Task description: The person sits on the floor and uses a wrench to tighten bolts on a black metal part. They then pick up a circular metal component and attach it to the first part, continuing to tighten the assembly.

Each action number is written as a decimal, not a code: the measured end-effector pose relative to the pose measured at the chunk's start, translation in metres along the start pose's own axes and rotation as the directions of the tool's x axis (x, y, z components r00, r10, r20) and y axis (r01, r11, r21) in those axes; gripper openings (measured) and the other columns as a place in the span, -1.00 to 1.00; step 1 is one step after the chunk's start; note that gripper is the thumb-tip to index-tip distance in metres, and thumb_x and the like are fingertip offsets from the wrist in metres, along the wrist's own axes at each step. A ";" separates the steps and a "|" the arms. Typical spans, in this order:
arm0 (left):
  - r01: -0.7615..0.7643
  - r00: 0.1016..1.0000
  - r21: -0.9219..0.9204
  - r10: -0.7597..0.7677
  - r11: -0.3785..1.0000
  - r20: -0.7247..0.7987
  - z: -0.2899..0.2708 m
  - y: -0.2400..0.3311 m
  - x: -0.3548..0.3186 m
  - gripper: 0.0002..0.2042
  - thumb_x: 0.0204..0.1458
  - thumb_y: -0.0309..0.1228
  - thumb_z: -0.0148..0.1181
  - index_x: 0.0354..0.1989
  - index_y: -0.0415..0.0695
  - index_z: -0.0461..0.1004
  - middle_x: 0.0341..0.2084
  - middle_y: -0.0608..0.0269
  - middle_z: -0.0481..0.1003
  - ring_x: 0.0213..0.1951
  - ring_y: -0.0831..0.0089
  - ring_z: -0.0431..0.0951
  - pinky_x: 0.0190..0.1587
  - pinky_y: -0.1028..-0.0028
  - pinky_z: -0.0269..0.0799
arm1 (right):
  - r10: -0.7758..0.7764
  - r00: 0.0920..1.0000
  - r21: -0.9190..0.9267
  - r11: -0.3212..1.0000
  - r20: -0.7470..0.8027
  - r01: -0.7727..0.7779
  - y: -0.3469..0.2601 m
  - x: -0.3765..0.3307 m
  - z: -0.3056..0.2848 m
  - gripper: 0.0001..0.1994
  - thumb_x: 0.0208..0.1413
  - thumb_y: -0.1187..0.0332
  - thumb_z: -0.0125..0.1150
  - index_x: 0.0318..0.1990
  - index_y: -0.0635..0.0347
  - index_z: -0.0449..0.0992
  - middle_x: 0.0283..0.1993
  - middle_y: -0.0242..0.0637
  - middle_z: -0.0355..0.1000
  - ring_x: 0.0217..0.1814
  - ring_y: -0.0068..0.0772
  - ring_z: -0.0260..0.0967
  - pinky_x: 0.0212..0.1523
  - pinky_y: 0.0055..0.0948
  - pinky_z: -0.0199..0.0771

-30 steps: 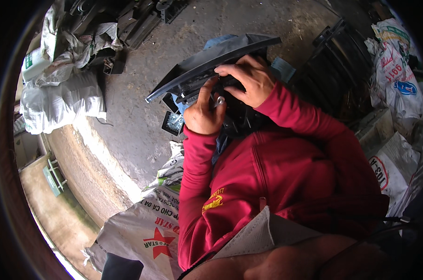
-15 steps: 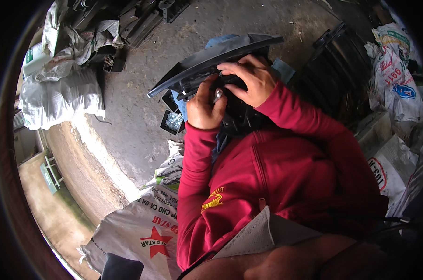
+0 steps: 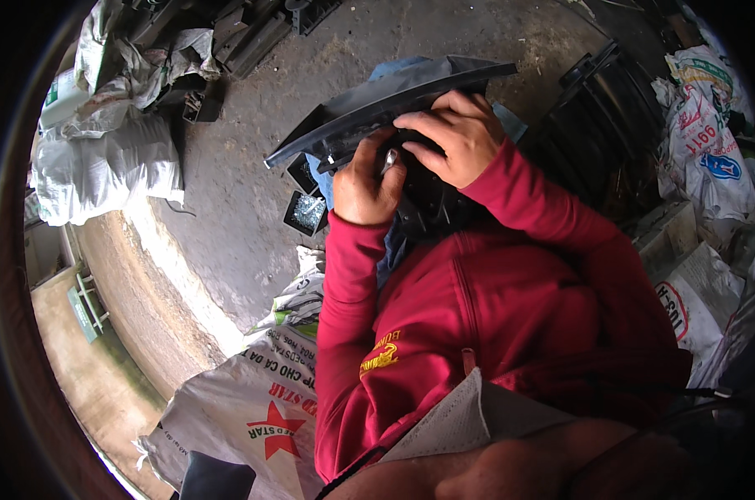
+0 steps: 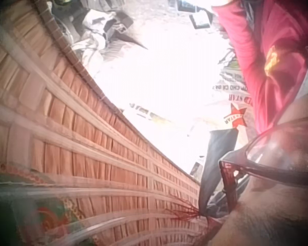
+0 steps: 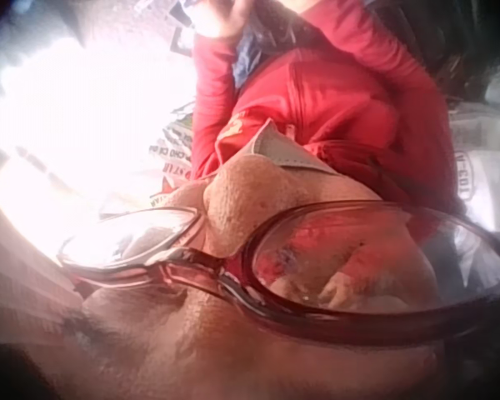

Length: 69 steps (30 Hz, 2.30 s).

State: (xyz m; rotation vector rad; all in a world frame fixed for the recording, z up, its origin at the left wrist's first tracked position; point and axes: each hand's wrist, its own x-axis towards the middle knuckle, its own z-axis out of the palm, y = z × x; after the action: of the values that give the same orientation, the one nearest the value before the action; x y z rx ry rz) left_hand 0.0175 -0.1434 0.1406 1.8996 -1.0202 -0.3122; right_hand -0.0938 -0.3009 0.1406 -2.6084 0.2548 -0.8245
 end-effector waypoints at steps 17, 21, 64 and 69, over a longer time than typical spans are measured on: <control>0.304 0.935 -0.074 -0.282 0.950 0.216 -0.043 -0.015 -0.080 -0.84 0.16 -0.42 0.26 -0.31 -0.29 0.63 -0.42 0.09 0.60 -0.54 0.35 0.56 -0.43 0.44 0.46 | -0.199 0.979 -0.069 0.977 0.036 0.201 0.016 0.006 0.019 -0.59 -0.12 0.39 0.39 -0.02 -0.16 0.61 -0.10 -0.60 0.52 -0.07 -0.42 0.36 -0.05 -0.35 0.30; 0.173 0.971 -0.389 -0.222 0.905 -0.085 -0.051 0.027 -0.054 -0.84 0.22 -0.52 0.15 -0.13 -0.37 0.55 -0.44 0.16 0.59 -0.48 0.56 0.60 -0.51 0.65 0.42 | -0.176 0.983 -0.035 0.983 0.044 0.178 0.012 0.007 0.020 -0.60 -0.10 0.39 0.38 -0.02 -0.16 0.61 -0.10 -0.58 0.53 -0.07 -0.42 0.36 -0.07 -0.35 0.28; -0.085 0.984 0.434 0.145 0.897 -0.107 0.008 0.008 0.039 -0.59 0.25 -0.24 0.04 -0.65 -0.12 0.54 -0.78 0.02 0.45 -0.67 -0.04 0.50 -0.61 0.14 0.41 | -0.174 0.983 -0.008 0.985 -0.058 0.174 0.020 -0.003 0.033 -0.80 -0.05 0.30 0.25 -0.21 -0.11 0.62 -0.08 -0.60 0.53 0.01 -0.40 0.38 -0.02 -0.21 0.31; -0.234 0.906 0.400 0.348 0.886 -0.241 0.032 0.010 -0.008 -0.80 0.25 -0.45 0.01 -0.34 -0.17 0.57 -0.56 0.08 0.49 -0.61 0.16 0.52 -0.60 0.24 0.39 | -0.167 0.981 0.009 0.986 -0.095 0.169 0.024 -0.007 0.033 -0.70 -0.08 0.35 0.26 -0.11 -0.10 0.64 -0.10 -0.58 0.54 -0.05 -0.39 0.38 0.00 -0.24 0.29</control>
State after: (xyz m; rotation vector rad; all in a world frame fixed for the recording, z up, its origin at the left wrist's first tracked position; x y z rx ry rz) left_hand -0.0113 -0.1591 0.1304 1.9942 -1.1893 0.3680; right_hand -0.0815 -0.3103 0.1021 -2.6046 0.0527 -1.0041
